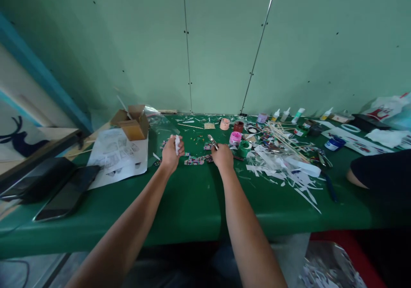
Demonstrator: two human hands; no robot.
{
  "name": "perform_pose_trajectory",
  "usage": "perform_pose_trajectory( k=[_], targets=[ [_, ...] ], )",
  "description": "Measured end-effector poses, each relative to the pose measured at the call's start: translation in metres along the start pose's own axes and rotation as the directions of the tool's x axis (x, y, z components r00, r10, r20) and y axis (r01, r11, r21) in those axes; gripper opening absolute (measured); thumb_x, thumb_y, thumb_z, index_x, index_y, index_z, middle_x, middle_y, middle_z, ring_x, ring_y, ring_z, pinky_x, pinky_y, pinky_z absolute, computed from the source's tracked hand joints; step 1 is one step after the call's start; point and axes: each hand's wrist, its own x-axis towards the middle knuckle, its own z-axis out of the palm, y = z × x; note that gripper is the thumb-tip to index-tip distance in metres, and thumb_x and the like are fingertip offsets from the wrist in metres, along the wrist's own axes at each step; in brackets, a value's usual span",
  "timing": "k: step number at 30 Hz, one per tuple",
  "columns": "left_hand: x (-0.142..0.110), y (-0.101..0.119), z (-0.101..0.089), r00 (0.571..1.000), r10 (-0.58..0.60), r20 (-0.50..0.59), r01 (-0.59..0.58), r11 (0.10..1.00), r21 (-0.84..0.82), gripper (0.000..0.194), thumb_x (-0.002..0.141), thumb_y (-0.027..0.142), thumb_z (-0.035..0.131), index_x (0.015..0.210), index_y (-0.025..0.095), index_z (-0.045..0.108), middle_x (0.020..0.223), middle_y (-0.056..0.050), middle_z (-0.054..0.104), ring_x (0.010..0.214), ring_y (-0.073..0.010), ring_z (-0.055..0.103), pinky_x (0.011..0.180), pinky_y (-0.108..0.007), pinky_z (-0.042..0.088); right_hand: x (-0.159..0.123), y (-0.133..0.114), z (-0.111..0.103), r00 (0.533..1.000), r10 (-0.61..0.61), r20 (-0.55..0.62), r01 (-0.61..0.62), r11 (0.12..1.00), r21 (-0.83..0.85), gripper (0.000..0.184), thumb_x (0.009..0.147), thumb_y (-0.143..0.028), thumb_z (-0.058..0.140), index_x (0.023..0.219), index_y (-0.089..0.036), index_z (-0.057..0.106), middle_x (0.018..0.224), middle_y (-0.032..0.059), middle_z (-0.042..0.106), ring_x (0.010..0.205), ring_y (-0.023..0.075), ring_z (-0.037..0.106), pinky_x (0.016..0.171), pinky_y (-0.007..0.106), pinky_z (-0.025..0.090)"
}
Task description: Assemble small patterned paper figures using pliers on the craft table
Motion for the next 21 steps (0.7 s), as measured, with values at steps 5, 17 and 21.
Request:
perform_pose_trajectory(
  k=[5,17,21],
  targets=[
    [0.005,-0.010,-0.001,0.997,0.058,0.050,-0.068,0.973,0.222,0.022,0.077,0.040,0.056,0.078,0.018,0.053,0.056,0.006,0.039,0.043,-0.0056,0.034,0.040,-0.019,0.025,0.001,0.007,-0.003,0.994,0.020,-0.108,-0.025,0.999,-0.043,0.031,0.091,-0.032,0.041,0.096,-0.017,0.067,0.085,0.0107,0.069,0.078,0.0205,0.064,0.064,0.025,0.039],
    [-0.007,-0.037,0.003,0.930,0.019,0.368,-0.266,0.725,0.635,0.021,0.081,0.038,0.054,0.077,0.018,0.057,0.069,-0.001,0.064,0.055,-0.0115,0.058,0.054,-0.023,0.045,0.025,-0.005,0.007,0.992,-0.101,0.079,0.112,0.982,-0.149,0.018,0.084,-0.022,0.050,0.092,-0.019,0.066,0.091,0.0110,0.069,0.085,0.0231,0.063,0.069,0.028,0.041],
    [-0.013,-0.028,0.012,0.953,-0.003,0.304,-0.170,0.824,0.540,0.025,0.084,0.042,0.050,0.091,0.018,0.053,0.076,-0.002,0.065,0.044,-0.0088,0.053,0.041,-0.020,0.038,0.016,0.001,0.001,0.989,-0.112,-0.101,0.120,0.990,0.079,0.025,0.090,-0.032,0.043,0.093,-0.017,0.063,0.085,0.0104,0.069,0.078,0.0211,0.063,0.066,0.026,0.040]
  ],
)
